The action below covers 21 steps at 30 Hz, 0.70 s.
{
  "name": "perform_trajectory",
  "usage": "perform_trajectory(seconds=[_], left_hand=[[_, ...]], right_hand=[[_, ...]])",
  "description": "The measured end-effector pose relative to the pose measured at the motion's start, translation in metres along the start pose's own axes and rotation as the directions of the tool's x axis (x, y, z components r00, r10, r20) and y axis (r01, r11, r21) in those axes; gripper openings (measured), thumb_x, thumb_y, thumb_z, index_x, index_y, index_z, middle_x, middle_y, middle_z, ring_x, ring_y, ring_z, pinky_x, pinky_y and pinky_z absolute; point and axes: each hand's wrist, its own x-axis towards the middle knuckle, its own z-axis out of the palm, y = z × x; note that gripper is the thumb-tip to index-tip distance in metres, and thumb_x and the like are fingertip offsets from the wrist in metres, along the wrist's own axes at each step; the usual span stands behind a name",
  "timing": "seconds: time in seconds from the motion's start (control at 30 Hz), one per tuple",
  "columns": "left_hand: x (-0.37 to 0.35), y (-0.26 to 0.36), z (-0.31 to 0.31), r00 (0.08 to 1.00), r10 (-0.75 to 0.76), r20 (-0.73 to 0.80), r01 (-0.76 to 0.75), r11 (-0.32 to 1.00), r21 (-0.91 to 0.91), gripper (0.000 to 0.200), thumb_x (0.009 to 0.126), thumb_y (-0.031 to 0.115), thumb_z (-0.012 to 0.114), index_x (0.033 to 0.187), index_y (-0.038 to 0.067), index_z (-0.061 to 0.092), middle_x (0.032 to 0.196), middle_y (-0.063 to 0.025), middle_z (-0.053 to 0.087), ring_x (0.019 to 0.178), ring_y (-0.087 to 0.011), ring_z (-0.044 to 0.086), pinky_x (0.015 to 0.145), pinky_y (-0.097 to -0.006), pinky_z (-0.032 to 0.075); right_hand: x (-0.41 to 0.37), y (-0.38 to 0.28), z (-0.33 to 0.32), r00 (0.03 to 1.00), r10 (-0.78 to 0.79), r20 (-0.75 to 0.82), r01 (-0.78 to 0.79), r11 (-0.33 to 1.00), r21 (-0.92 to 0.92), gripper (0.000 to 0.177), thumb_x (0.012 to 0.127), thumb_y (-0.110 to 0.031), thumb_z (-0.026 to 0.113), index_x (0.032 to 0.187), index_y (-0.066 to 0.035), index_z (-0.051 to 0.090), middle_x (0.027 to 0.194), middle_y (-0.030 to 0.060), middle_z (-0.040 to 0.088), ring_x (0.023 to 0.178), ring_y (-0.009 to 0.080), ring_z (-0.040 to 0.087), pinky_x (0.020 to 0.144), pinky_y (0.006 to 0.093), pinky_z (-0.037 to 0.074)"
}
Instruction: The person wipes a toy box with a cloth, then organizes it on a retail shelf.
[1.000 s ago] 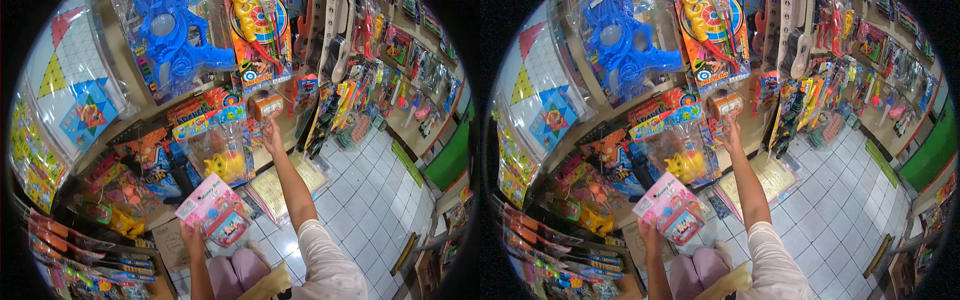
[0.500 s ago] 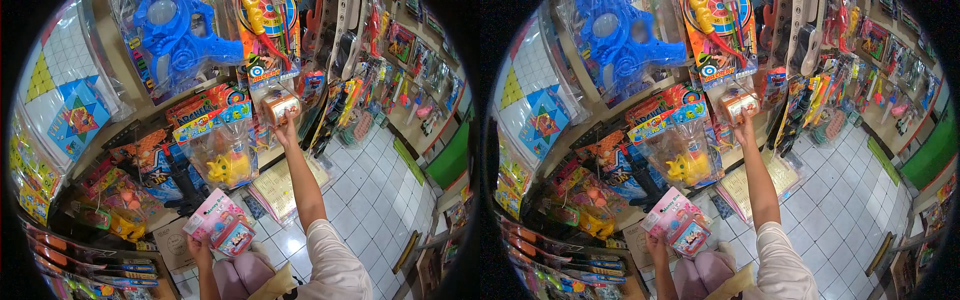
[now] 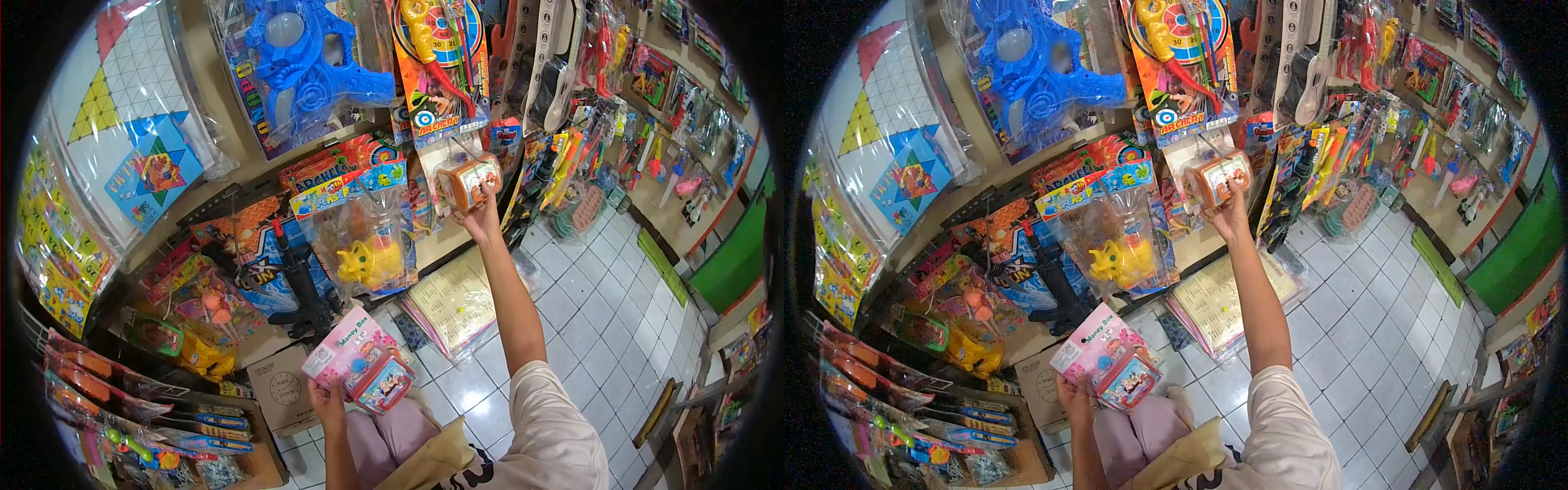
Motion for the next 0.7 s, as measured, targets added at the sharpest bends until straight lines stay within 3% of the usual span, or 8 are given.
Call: perform_trajectory(seconds=[0.23, 0.37, 0.47, 0.6, 0.7], left_hand=[[-0.012, 0.001, -0.009, 1.0, 0.006, -0.015, -0.006, 1.0, 0.015, 0.041, 0.089, 0.003, 0.059, 0.126, -0.002, 0.043, 0.115, -0.0093, 0.057, 0.1, -0.0125, 0.056, 0.088, -0.025, 0.043], [-0.019, 0.0, -0.013, 1.0, -0.005, -0.009, 0.005, 1.0, -0.006, 0.041, 0.089, 0.001, 0.057, 0.127, -0.002, 0.042, 0.116, -0.0099, 0.056, 0.102, -0.013, 0.055, 0.089, -0.0253, 0.042], [-0.025, 0.004, -0.014, 1.0, -0.008, -0.009, 0.007, 1.0, -0.017, 0.042, 0.089, 0.0, 0.056, 0.128, -0.003, 0.041, 0.118, -0.0104, 0.056, 0.103, -0.0133, 0.055, 0.09, -0.0255, 0.042], [-0.032, 0.015, -0.013, 0.999, -0.027, -0.017, 0.027, 0.999, -0.031, 0.041, 0.089, 0.0, 0.055, 0.127, -0.004, 0.04, 0.119, -0.0107, 0.055, 0.105, -0.0134, 0.054, 0.091, -0.0256, 0.042], [-0.036, 0.022, -0.015, 1.0, -0.007, -0.014, 0.007, 1.0, -0.008, 0.04, 0.089, 0.0, 0.055, 0.126, -0.004, 0.041, 0.119, -0.011, 0.055, 0.105, -0.0135, 0.054, 0.092, -0.0259, 0.041]], right_hand=[[-0.036, -0.004, 0.004, 0.996, 0.018, -0.091, -0.015, 0.999, 0.035, 0.089, 0.068, -0.05, 0.075, 0.137, -0.016, 0.03, 0.135, 0.0172, 0.03, 0.12, 0.0348, 0.036, 0.101, 0.0603, 0.023], [-0.046, -0.006, -0.004, 0.998, 0.027, -0.054, -0.026, 0.999, 0.033, 0.088, 0.069, -0.048, 0.075, 0.135, -0.014, 0.028, 0.131, 0.0176, 0.028, 0.117, 0.038, 0.038, 0.097, 0.0659, 0.03], [-0.071, -0.014, 0.015, 0.991, -0.054, -0.122, 0.046, 0.996, -0.075, 0.083, 0.068, -0.049, 0.075, 0.13, -0.012, 0.034, 0.126, 0.0193, 0.033, 0.114, 0.0375, 0.041, 0.097, 0.0653, 0.032], [-0.073, -0.026, 0.007, 0.984, -0.051, -0.172, 0.021, 0.985, -0.174, 0.067, 0.067, -0.048, 0.076, 0.113, -0.009, 0.046, 0.108, 0.0232, 0.043, 0.108, 0.037, 0.045, 0.094, 0.0658, 0.033], [-0.079, -0.039, 0.006, 0.96, -0.028, -0.277, -0.022, 0.985, -0.174, 0.067, 0.068, -0.048, 0.075, 0.112, -0.007, 0.046, 0.106, 0.0233, 0.044, 0.105, 0.0373, 0.047, 0.093, 0.0663, 0.034]])
